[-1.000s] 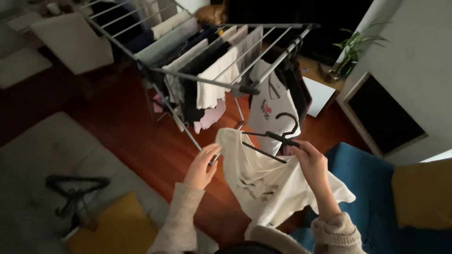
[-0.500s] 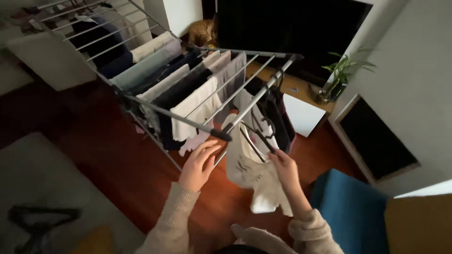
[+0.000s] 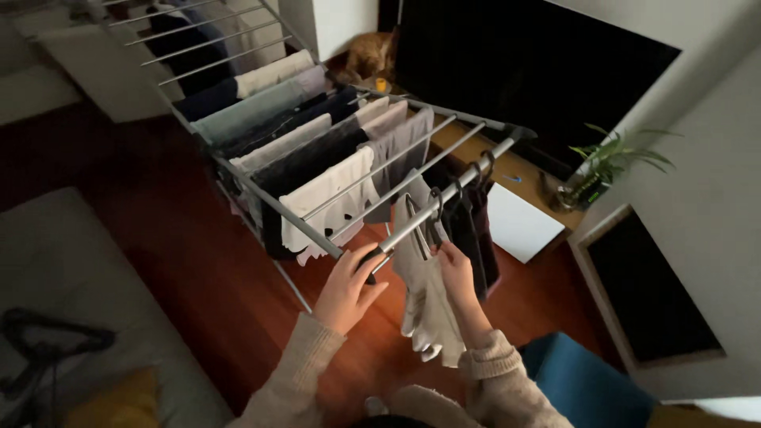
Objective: The person picks up clothing items from a couch, places them onto hangers, and hangs the hangers on a drying rack.
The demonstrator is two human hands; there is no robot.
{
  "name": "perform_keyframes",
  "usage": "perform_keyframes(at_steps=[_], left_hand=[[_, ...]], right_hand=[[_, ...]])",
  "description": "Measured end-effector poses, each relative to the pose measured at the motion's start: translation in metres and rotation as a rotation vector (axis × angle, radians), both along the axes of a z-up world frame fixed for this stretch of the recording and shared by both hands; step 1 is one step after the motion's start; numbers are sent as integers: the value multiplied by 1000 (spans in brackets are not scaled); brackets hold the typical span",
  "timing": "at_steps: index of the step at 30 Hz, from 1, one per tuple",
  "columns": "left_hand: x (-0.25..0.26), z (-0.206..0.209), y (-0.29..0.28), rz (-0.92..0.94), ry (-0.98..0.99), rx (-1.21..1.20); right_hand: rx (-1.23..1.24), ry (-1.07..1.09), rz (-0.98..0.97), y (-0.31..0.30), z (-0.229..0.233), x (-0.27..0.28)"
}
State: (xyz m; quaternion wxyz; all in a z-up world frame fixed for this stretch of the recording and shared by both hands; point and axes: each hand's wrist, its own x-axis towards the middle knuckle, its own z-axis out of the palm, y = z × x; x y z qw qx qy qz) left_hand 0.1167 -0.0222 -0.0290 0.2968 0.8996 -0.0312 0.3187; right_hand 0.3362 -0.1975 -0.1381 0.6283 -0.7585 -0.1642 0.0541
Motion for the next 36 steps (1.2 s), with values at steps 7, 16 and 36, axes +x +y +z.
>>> perform_keyframes(at_steps=[7, 16, 36], left_hand=[[2, -9, 0, 44, 92, 22], [8, -14, -2, 24, -38, -102], [178, -244, 89, 414, 303, -1547]], right_hand=[[-2, 10, 72, 0, -5, 1], [-138, 89, 99, -12, -1, 9], [-224, 116, 115, -36, 25, 23]])
